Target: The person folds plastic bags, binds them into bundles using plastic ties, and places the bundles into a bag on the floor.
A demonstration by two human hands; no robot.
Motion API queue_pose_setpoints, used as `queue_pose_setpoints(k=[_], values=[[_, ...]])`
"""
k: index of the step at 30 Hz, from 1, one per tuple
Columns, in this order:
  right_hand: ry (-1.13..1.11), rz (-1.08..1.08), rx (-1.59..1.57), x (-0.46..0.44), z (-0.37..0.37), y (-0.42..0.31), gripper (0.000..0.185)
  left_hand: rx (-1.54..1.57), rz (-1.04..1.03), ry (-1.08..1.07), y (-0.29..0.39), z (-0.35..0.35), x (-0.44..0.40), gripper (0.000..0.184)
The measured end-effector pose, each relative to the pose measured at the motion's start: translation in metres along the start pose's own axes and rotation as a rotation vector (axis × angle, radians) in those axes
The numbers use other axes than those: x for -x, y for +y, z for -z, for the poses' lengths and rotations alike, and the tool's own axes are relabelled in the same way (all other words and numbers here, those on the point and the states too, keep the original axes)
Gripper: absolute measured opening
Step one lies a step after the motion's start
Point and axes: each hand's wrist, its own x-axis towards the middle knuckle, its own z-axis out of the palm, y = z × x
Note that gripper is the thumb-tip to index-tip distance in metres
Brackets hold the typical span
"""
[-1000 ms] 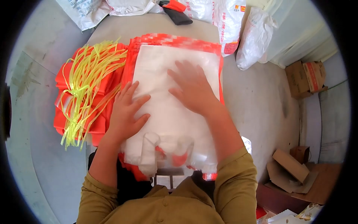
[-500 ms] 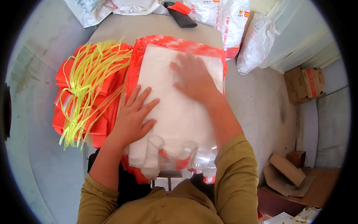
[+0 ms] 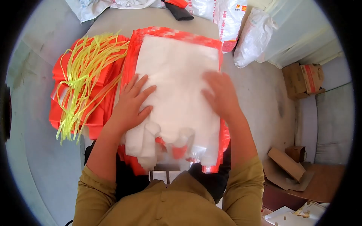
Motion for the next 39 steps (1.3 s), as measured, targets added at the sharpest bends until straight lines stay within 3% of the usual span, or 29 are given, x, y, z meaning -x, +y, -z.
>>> queue_pose_setpoints(k=[1,4,7,10,16,19,22,28,31,37,39], values=[[-0.155,0.065,0.047,0.012,0.006,-0.013,0.044,0.004,-0.003,0.006,0.0,-0.001,0.0,0.058],[0.038,-0.072,0.041,0.042,0.013,-0.043,0.044,0.002,-0.006,0.026,0.0,-0.003,0.001,0.057],[-0.14,0.068,-0.375,0.06,0.02,-0.089,0.048,0.001,-0.022,0.044,-0.002,-0.005,0.002,0.056],[-0.216,0.158,-0.262,0.066,0.016,-0.131,0.052,-0.004,-0.016,0.053,-0.003,-0.006,0.003,0.055],[-0.092,0.183,-0.25,0.054,-0.002,-0.129,0.031,0.009,-0.004,0.056,-0.004,-0.006,0.004,0.056],[0.012,-0.101,-0.54,0.054,-0.012,-0.129,0.024,0.006,0.014,0.034,-0.002,-0.003,0.004,0.056],[-0.15,-0.652,-0.968,0.046,-0.003,-0.134,0.027,0.009,0.027,0.033,0.0,0.001,0.004,0.053],[-0.078,-0.729,-1.178,0.044,-0.007,-0.134,0.026,0.148,0.071,0.133,0.001,0.01,0.005,0.04],[0.019,-0.738,-1.259,0.048,-0.014,-0.131,0.022,0.27,0.115,0.285,-0.002,0.014,0.008,0.033],[0.04,-0.739,-1.298,0.052,-0.014,-0.127,0.018,0.865,0.449,0.352,-0.012,0.009,0.019,0.036],[0.048,-0.741,-1.305,0.053,-0.016,-0.128,0.017,0.928,0.532,0.31,-0.008,0.009,0.023,0.039]])
